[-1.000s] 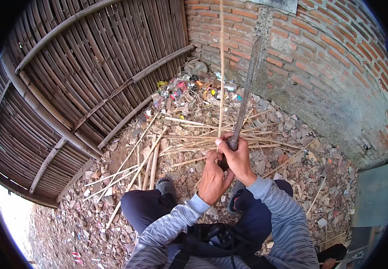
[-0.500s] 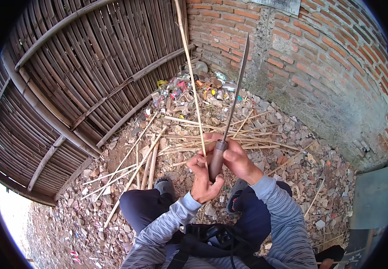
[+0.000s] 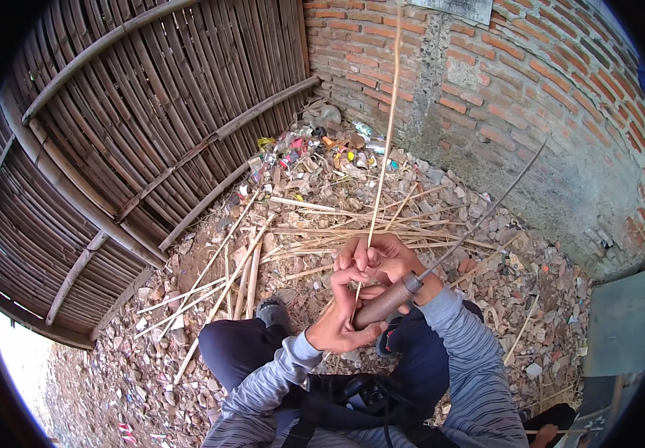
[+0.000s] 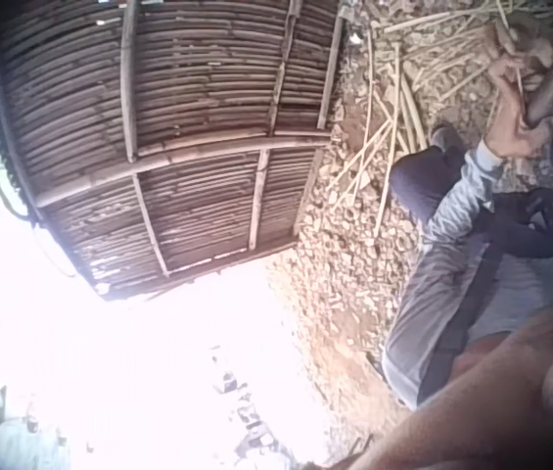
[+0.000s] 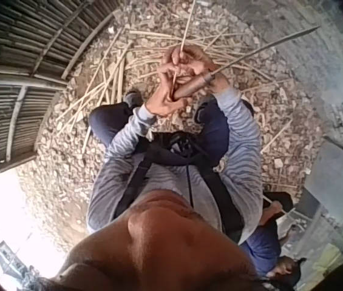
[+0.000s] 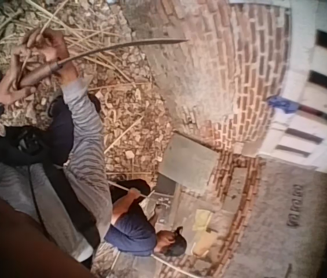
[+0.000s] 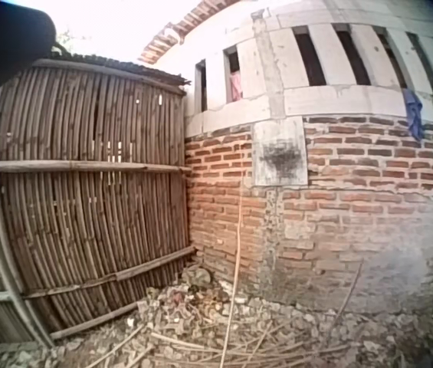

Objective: The person uses a large blade to shave and smooth thin bamboo strips, holding the blade steady and pulling the strips against the edge by hand.

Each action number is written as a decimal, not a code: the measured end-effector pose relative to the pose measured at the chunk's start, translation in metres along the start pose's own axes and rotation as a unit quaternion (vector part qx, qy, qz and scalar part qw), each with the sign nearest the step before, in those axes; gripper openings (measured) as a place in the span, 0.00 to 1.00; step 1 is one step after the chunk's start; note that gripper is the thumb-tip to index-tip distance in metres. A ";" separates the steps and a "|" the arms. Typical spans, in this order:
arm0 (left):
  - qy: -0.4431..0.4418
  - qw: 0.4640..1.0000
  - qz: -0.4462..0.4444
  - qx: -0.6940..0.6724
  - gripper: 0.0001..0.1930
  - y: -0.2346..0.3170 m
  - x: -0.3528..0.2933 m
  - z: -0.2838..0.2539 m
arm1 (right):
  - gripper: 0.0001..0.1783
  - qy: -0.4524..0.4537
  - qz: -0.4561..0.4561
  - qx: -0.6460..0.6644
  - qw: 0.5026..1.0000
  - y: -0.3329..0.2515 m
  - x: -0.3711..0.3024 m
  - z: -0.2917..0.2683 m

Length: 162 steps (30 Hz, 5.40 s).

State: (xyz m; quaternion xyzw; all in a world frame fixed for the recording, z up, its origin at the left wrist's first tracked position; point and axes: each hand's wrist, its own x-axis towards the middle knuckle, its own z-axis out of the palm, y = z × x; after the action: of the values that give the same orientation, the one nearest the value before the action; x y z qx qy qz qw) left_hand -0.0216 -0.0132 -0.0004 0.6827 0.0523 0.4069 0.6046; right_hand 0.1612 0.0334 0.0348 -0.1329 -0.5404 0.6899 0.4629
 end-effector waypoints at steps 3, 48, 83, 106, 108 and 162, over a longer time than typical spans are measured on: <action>-0.012 1.000 -0.008 -0.005 0.44 0.015 0.005 0.001 | 0.04 0.031 0.005 0.045 0.998 -0.001 -0.004 0.008; 0.216 0.855 -0.006 0.472 0.15 0.033 0.006 0.019 | 0.20 0.368 -0.063 -0.076 0.925 0.012 0.011 0.012; -0.070 0.850 -0.022 -0.522 0.29 -0.002 -0.035 -0.051 | 0.18 0.234 -0.410 -0.372 0.799 -0.089 0.016 0.092; -0.126 0.831 -0.083 -0.536 0.33 0.003 -0.043 -0.053 | 0.10 0.099 -0.396 -0.323 0.854 -0.087 0.035 0.106; -0.125 0.833 -0.088 -0.532 0.33 0.004 -0.043 -0.053 | 0.14 0.088 -0.372 -0.302 0.873 -0.089 0.029 0.101; 0.192 0.975 -0.098 0.054 0.28 0.011 -0.021 -0.041 | 0.15 0.343 -0.379 -0.236 0.826 -0.084 0.032 0.098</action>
State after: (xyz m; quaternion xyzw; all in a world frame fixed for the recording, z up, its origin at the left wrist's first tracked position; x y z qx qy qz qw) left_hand -0.0653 0.0042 -0.0035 0.6151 0.2563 0.4655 0.5824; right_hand 0.1183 -0.0041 0.1549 -0.2505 -0.5014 0.2212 0.7981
